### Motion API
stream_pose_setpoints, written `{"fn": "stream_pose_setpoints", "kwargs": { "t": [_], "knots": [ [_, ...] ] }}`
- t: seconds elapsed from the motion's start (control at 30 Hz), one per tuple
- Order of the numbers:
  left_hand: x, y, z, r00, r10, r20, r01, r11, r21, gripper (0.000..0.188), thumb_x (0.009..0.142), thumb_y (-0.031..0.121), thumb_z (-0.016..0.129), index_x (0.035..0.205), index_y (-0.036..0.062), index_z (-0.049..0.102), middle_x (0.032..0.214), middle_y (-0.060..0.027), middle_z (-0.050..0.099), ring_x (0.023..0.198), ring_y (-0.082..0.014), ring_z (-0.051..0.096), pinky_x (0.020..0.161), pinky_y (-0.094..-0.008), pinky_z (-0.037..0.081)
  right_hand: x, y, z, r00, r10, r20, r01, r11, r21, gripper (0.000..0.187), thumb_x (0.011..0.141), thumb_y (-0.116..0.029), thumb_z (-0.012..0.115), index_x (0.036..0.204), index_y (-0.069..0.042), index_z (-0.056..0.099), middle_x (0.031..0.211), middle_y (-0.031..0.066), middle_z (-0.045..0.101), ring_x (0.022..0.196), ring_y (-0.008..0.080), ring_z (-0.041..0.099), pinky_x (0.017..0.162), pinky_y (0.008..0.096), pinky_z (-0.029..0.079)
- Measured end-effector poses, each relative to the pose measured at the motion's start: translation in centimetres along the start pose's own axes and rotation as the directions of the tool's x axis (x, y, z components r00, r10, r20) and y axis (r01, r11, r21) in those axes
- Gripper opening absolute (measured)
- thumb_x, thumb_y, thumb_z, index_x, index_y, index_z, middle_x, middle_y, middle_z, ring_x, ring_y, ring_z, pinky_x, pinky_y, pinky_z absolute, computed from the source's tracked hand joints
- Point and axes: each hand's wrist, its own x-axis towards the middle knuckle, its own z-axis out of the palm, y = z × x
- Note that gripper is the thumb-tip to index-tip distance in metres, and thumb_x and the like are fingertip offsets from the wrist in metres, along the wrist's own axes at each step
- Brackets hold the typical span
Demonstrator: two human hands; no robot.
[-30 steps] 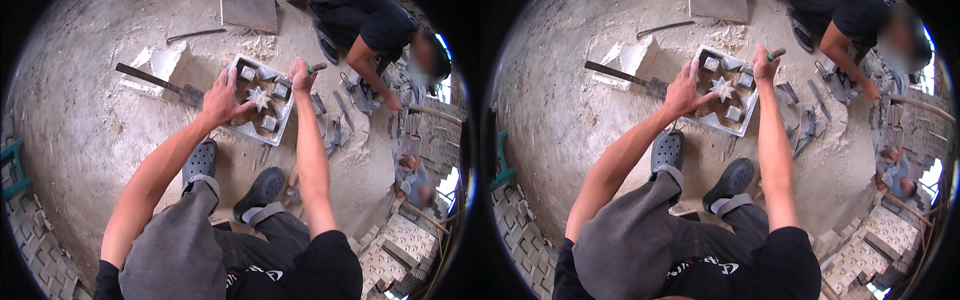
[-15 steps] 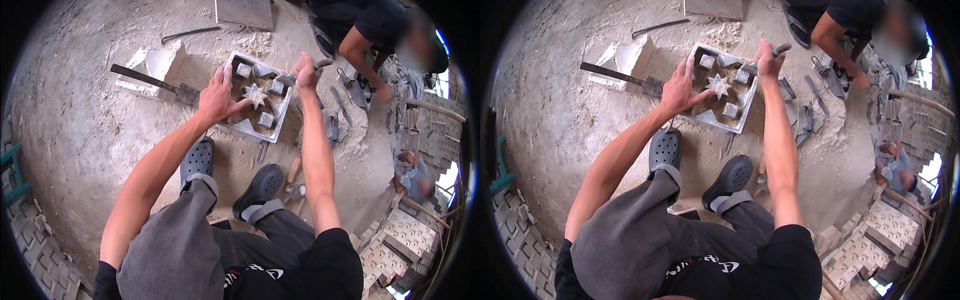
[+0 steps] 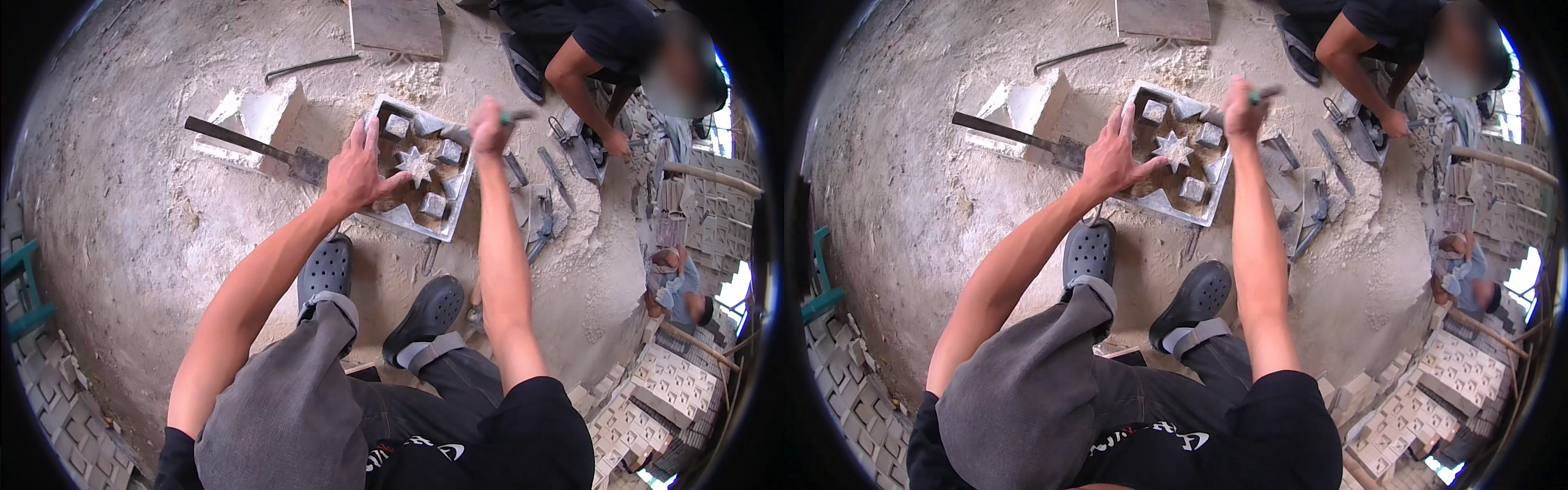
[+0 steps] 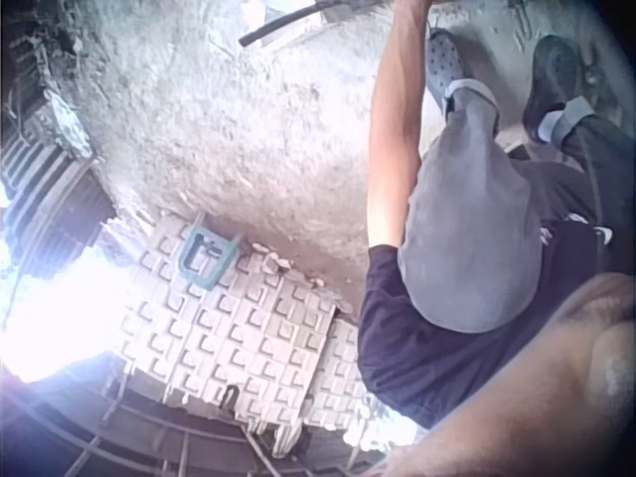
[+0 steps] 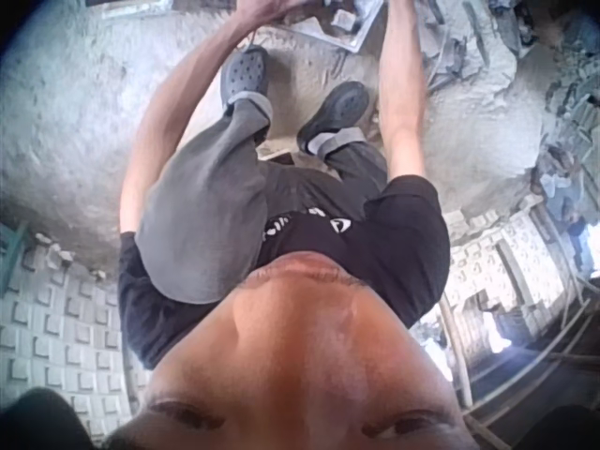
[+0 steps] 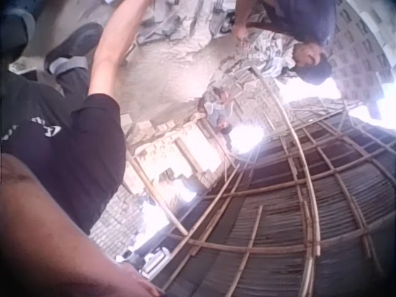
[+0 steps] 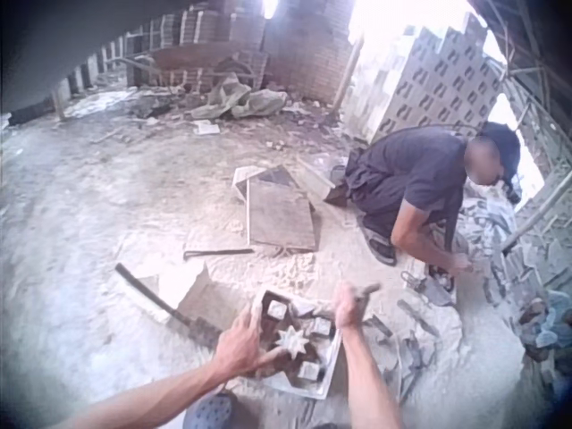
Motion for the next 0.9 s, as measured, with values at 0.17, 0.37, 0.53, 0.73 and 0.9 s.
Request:
{"fn": "stream_pose_setpoints", "kwargs": {
  "t": [0.17,0.37,0.53,0.73,0.9],
  "knots": [
    [-1.0,-1.7,0.6,1.0,0.006,-0.02,-0.006,1.0,0.003,0.12,0.075,0.073,0.069,0.154,-0.0036,0.021,0.151,-0.0308,0.034,0.133,-0.0434,0.048,0.097,-0.0467,0.053,0.4,-0.3,2.1,0.98,0.137,0.146,-0.124,0.988,-0.094,0.044,0.092,-0.023,0.061,0.053,-0.018,0.043,0.048,-0.0052,0.043,0.041,0.006,0.04,0.04,0.0259,0.029],
    [0.0,0.6,0.3,1.0,0.018,-0.012,-0.018,1.0,-0.022,0.119,0.075,0.073,0.069,0.154,-0.0032,0.022,0.151,-0.0309,0.034,0.132,-0.0434,0.049,0.098,-0.0476,0.052,-0.3,2.0,-1.1,0.999,0.034,-0.003,-0.034,0.996,-0.082,0.046,0.094,-0.025,0.056,0.054,-0.018,0.035,0.047,-0.0051,0.033,0.036,0.009,0.025,0.037,0.028,0.02],
    [-0.5,-1.2,0.4,0.999,0.017,-0.042,-0.018,1.0,-0.008,0.12,0.074,0.073,0.069,0.154,-0.0032,0.021,0.152,-0.0298,0.034,0.132,-0.043,0.048,0.098,-0.048,0.052,0.5,-0.8,-1.4,0.989,0.1,0.106,-0.108,0.992,0.069,0.047,0.094,-0.024,0.06,0.055,-0.017,0.034,0.048,-0.0052,0.032,0.039,0.0076,0.029,0.039,0.0287,0.023],
    [-0.3,-1.2,0.2,1.0,0.005,-0.008,-0.006,1.0,-0.011,0.122,0.075,0.075,0.067,0.154,-0.0043,0.019,0.153,-0.0288,0.033,0.134,-0.0427,0.047,0.101,-0.0472,0.05,0.2,0.5,-1.3,0.992,0.125,-0.033,-0.124,0.992,0.027,0.047,0.092,-0.024,0.058,0.054,-0.017,0.031,0.048,-0.0048,0.03,0.039,0.008,0.028,0.039,0.0286,0.02],
    [-0.2,-0.7,0.2,1.0,0.002,0.001,-0.002,1.0,0.0,0.122,0.076,0.075,0.067,0.155,-0.0042,0.018,0.154,-0.0279,0.032,0.134,-0.0427,0.046,0.103,-0.0472,0.048,-1.7,1.6,-0.8,0.982,-0.028,-0.187,0.032,0.999,0.02,0.047,0.091,-0.027,0.06,0.052,-0.016,0.035,0.045,-0.0009,0.04,0.038,0.0102,0.038,0.038,0.0299,0.03]
  ]
}}
